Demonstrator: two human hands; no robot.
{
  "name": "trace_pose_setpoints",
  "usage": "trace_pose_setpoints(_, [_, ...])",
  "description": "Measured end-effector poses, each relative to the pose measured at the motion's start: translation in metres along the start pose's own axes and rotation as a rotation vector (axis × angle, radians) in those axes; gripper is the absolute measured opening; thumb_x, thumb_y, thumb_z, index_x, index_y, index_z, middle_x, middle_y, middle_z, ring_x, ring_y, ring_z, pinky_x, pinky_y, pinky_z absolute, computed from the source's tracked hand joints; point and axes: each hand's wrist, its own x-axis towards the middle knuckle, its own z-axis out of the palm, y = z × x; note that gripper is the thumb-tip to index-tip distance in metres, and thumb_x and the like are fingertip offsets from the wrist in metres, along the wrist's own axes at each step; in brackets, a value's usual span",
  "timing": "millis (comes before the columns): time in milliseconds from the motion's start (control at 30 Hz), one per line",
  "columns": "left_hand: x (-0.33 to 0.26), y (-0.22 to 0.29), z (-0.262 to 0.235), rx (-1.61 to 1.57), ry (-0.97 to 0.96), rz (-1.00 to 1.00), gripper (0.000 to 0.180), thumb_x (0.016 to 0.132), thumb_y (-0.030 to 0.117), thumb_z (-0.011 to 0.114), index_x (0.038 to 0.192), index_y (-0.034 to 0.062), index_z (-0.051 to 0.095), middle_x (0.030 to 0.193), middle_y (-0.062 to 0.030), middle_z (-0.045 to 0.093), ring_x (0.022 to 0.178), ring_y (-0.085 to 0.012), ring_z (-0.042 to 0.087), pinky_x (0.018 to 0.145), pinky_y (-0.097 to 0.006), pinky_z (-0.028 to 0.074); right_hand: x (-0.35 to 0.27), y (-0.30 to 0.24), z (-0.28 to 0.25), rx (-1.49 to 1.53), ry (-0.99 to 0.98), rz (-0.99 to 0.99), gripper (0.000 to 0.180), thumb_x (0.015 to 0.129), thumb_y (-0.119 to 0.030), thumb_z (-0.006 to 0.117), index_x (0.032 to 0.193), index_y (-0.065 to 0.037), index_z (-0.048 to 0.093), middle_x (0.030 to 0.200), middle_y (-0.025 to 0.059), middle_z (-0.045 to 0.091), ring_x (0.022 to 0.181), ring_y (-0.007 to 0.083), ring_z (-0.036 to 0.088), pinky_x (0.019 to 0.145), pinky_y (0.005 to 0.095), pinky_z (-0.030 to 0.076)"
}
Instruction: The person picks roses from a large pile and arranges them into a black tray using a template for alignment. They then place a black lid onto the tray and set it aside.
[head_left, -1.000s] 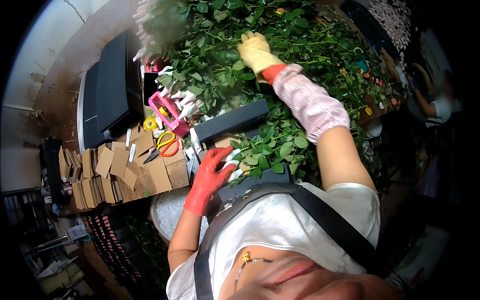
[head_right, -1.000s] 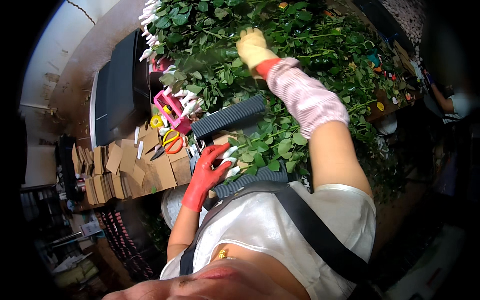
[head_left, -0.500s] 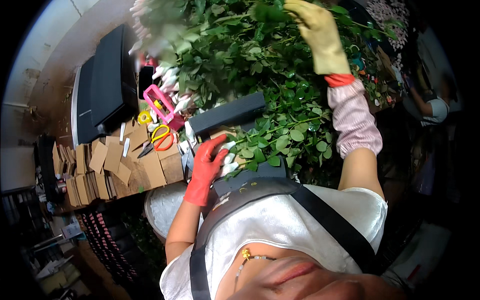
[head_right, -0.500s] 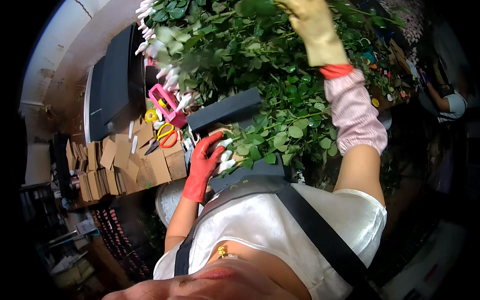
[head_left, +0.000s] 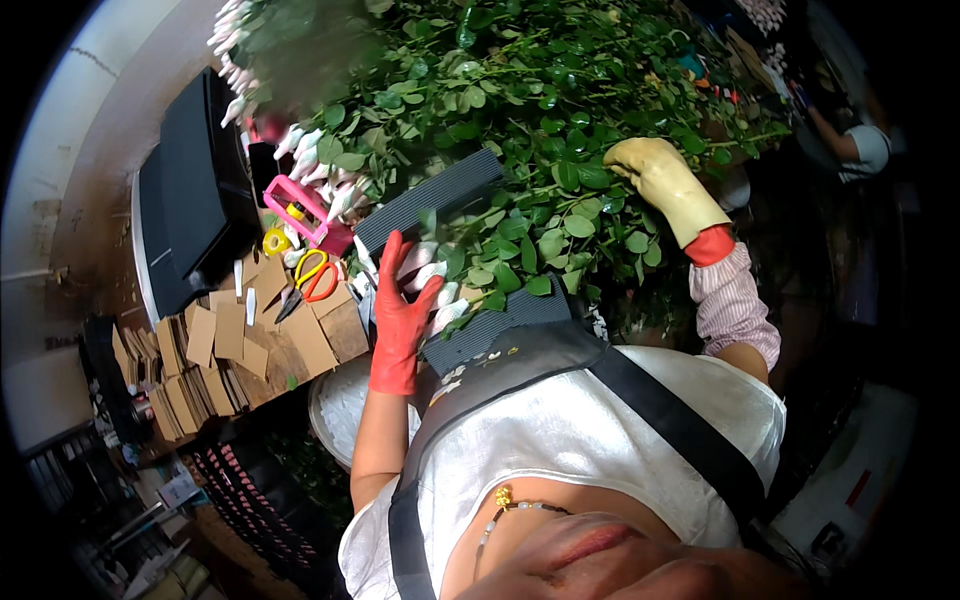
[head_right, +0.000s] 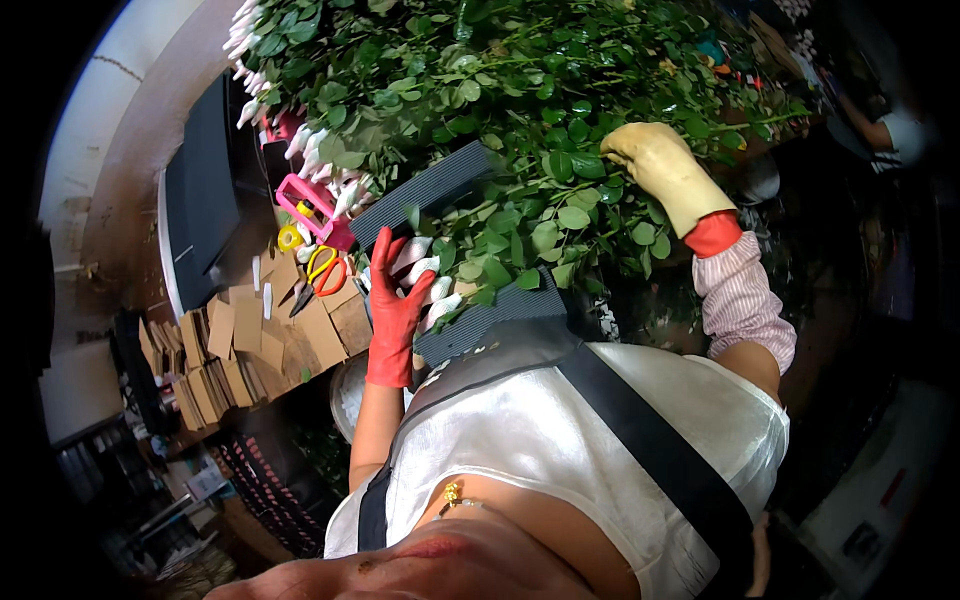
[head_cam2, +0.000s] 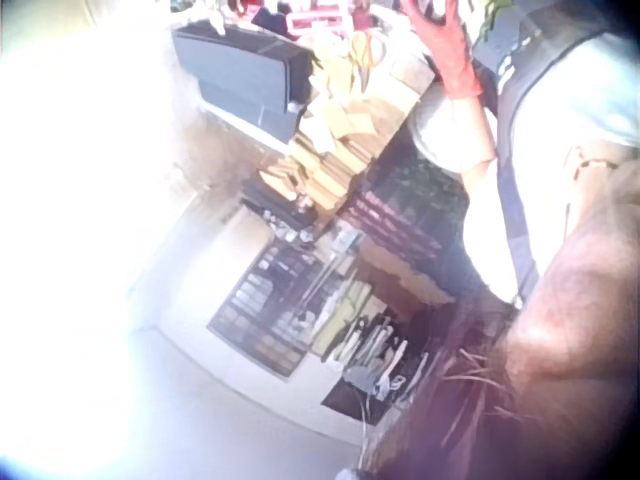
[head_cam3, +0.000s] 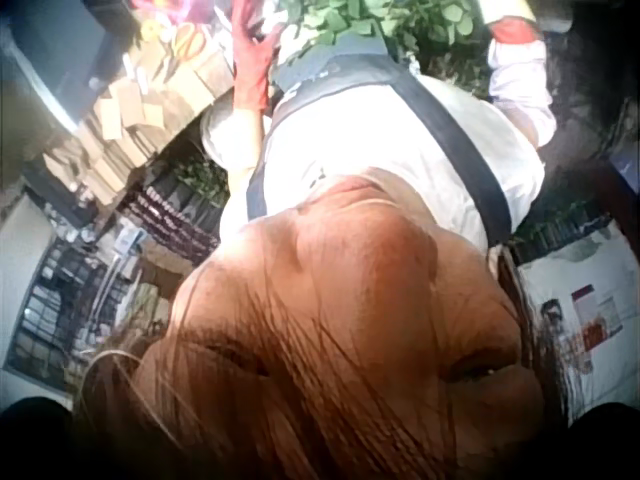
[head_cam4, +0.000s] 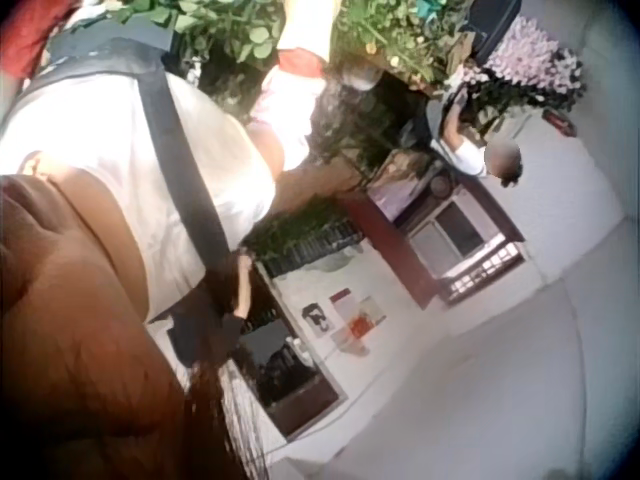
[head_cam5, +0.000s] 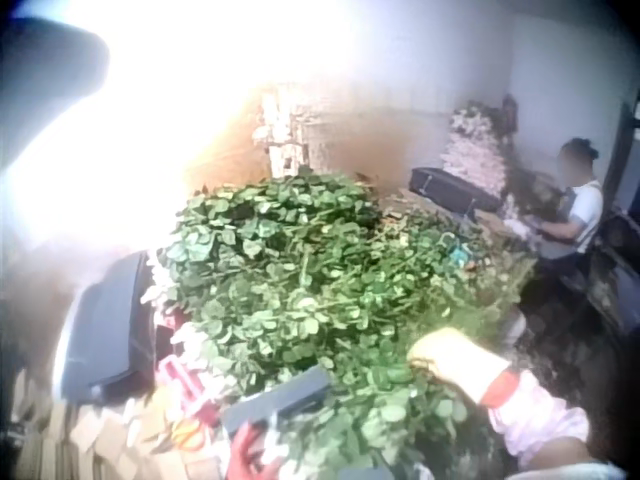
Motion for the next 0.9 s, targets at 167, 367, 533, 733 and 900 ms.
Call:
trace_pose_setpoints(167, [0.004, -0.012, -0.004, 0.194, -0.094, -0.004, 0.064, 0.084, 0.006, 0.084, 0.143, 0.013, 0.061, 0.145, -0.0126, 0.057, 0.129, -0.0279, 0.059, 0.106, -0.037, 0.052, 0.017, -0.031, -0.008, -0.496, -0.311, 0.19, 0.023, 0.085, -0.01, 0.071, 0.109, -0.011, 0.075, 0.1, 0.011, 0.074, 0.091, 0.0329, 0.072, 0.078, 0.0471, 0.058])
trace_pose_setpoints(367, [-0.001, -0.021, -0.009, 0.366, -0.031, 0.04, 0.067, 0.087, 0.009, 0.081, 0.148, 0.0093, 0.055, 0.142, -0.0145, 0.056, 0.13, -0.0299, 0.057, 0.11, -0.039, 0.048, 0.154, -0.069, 0.022, -0.481, 0.133, 0.062, 0.048, 0.092, -0.014, 0.067, 0.14, -0.014, 0.061, 0.11, 0.0045, 0.071, 0.093, 0.0254, 0.071, 0.08, 0.0398, 0.057])
trace_pose_setpoints(533, [0.008, -0.003, -0.004, 0.281, -0.117, -0.005, 0.065, 0.087, 0.008, 0.08, 0.147, 0.0089, 0.055, 0.141, -0.0153, 0.055, 0.129, -0.0314, 0.057, 0.11, -0.042, 0.047, 0.235, -0.035, 0.047, -0.55, -0.39, 0.311, 0.037, 0.091, -0.013, 0.066, 0.127, -0.015, 0.073, 0.12, 0.0044, 0.075, 0.114, 0.0276, 0.07, 0.1, 0.0405, 0.054])
trace_pose_setpoints(733, [0.008, 0.009, -0.002, 0.244, -0.116, -0.07, 0.067, 0.086, 0.01, 0.083, 0.148, 0.0071, 0.055, 0.146, -0.0144, 0.055, 0.133, -0.031, 0.056, 0.113, -0.041, 0.045, 0.164, -0.03, -0.098, -0.379, 0.832, -0.364, 0.041, 0.08, -0.014, 0.079, 0.121, -0.01, 0.075, 0.119, 0.0139, 0.076, 0.112, 0.0282, 0.07, 0.109, 0.0526, 0.047])
trace_pose_setpoints(900, [-0.002, -0.006, -0.006, 0.18, -0.042, -0.105, 0.069, 0.088, 0.012, 0.082, 0.15, 0.0074, 0.051, 0.142, -0.0134, 0.059, 0.127, -0.0303, 0.059, 0.11, -0.041, 0.048, 0.101, -0.037, -0.085, 0.159, 0.306, -0.082, 0.045, 0.09, 0.01, 0.059, 0.126, -0.013, 0.073, 0.127, 0.0064, 0.073, 0.118, 0.0261, 0.068, 0.104, 0.0389, 0.056])
